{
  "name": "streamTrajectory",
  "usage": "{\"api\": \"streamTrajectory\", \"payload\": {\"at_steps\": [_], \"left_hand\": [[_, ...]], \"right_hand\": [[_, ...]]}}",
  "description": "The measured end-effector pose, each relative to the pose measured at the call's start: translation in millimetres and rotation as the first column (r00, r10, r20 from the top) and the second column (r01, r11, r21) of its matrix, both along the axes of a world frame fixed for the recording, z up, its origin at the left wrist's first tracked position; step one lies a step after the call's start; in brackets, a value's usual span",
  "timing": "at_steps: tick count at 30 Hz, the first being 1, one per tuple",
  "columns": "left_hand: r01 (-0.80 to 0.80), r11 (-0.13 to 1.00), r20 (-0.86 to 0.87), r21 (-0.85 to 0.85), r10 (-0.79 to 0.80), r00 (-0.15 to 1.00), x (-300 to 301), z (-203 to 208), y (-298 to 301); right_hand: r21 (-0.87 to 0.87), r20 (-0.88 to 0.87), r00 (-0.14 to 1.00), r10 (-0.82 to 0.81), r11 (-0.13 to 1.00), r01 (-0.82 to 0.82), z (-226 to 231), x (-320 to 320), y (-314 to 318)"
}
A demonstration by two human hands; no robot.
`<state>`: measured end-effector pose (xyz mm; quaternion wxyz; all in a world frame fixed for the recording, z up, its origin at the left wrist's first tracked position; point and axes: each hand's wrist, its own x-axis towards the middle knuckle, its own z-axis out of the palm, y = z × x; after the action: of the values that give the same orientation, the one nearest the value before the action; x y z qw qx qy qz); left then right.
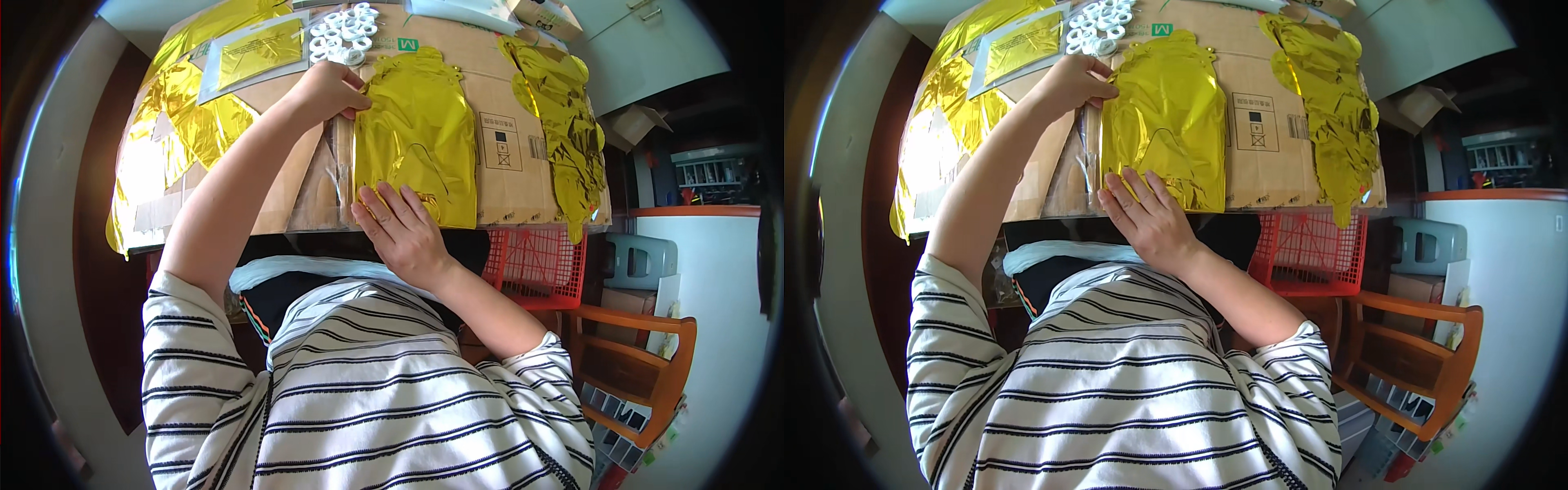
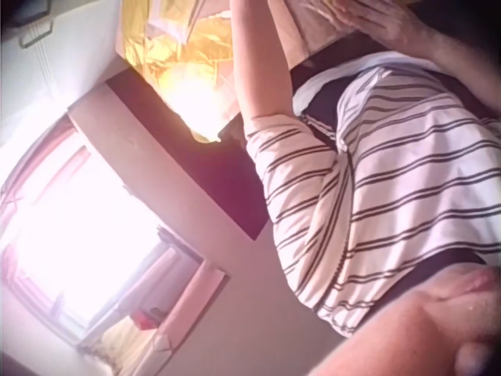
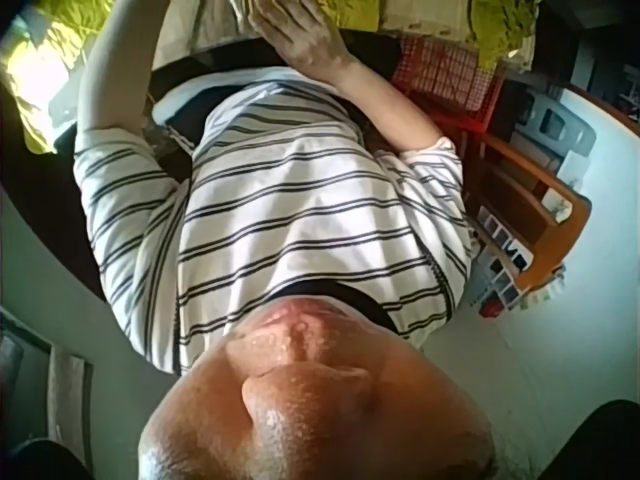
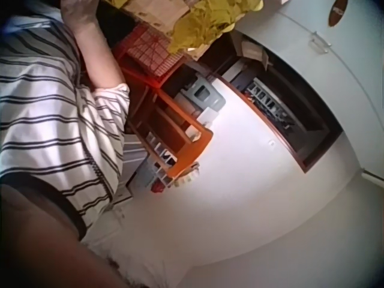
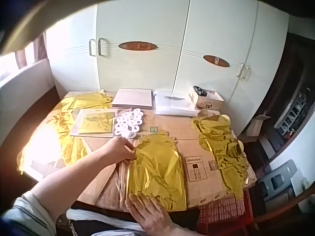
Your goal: Folding and flattening gold foil balloons on a cardboard surface.
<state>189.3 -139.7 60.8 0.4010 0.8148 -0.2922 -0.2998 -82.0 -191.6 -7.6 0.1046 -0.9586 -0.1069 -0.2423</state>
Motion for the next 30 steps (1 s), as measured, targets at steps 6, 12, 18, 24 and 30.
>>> {"api": "streamTrajectory", "payload": {"at_steps": [6,12,18,24,30], "left_hand": [[0.025,0.997,-0.056,-0.077,-0.029,0.998,3,-4,-1],[0.050,0.986,0.206,-0.158,-0.017,0.978,-1,-14,0],[0.228,0.897,0.815,-0.379,0.207,0.542,-24,-7,12],[0.804,0.595,0.729,-0.003,-0.549,0.409,-75,-12,36],[0.732,0.609,0.743,0.306,-0.633,0.216,-68,-30,34]], "right_hand": [[-0.019,-0.018,1.000,0.025,1.000,-0.025,-3,-1,-2],[-0.006,-0.022,1.000,0.005,1.000,-0.005,0,-1,-1],[0.009,-0.016,1.000,-0.008,1.000,0.008,1,-1,-1],[0.029,-0.005,1.000,0.021,0.999,-0.021,-4,0,-1],[0.000,0.008,1.000,0.004,1.000,-0.004,1,-1,0]]}}
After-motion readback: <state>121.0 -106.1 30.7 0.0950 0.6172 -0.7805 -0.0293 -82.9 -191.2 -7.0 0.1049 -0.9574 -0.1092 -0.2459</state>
